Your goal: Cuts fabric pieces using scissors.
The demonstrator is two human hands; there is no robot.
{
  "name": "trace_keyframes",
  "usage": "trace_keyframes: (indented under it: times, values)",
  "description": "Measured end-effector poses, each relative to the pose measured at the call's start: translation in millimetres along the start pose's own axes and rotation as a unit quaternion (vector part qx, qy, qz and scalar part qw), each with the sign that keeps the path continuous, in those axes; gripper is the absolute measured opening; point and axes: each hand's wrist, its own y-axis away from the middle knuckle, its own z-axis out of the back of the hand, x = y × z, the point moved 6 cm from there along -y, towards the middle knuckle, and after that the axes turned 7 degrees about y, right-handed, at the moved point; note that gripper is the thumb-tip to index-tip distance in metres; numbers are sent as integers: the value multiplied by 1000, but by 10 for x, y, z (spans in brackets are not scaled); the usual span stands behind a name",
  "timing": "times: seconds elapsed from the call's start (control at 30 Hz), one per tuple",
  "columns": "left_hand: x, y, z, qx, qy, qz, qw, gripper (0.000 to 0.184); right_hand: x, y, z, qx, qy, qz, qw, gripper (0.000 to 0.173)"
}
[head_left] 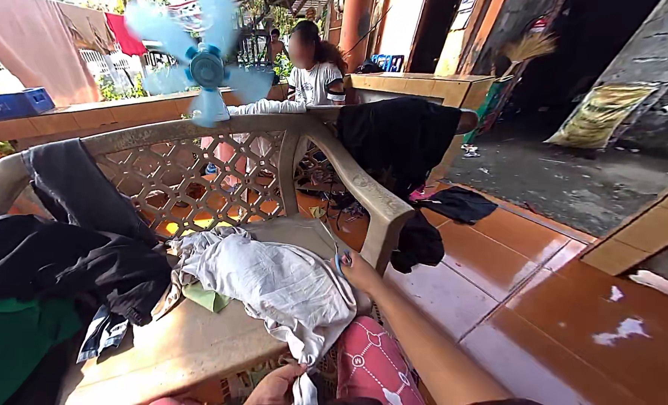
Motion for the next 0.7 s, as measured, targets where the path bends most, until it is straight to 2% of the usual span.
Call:
trace_keyframes:
  times: [0.07,0.13,0.2,0.27,0.3,0.37,0.43,0.5,0.6,0.7]
  values:
    - [-46,-36,-92,19,-10,-7,1000,33,312,-44,412,-32,-82,32,996,52]
    - [-128,2,-277,27,-17,-28,999,31,606,-29,861,-73,-210,73,972,46]
    - [-343,100,-475,30,-37,-108,993,24,806,51,1220,-93,-317,110,937,40]
    - [-664,283,-688,24,-70,-225,972,19,869,165,1338,-72,-360,139,920,40]
    - [-821,388,-774,17,-83,-280,956,18,844,237,1270,-41,-350,152,923,42]
    - [-1071,572,-869,4,-98,-365,926,17,684,425,862,67,-289,179,938,43]
    - [-1232,683,-878,2,-132,-414,901,20,453,716,266,181,-232,175,940,41]
    - [-1364,744,-876,-28,-202,-448,871,19,224,1018,-273,279,-210,157,924,42]
    - [-1540,753,-935,-91,-317,-474,816,13,11,1375,-759,353,-241,144,893,48]
    - [-1690,714,-1124,-89,-335,-489,800,9,-19,1518,-884,357,-304,165,868,74]
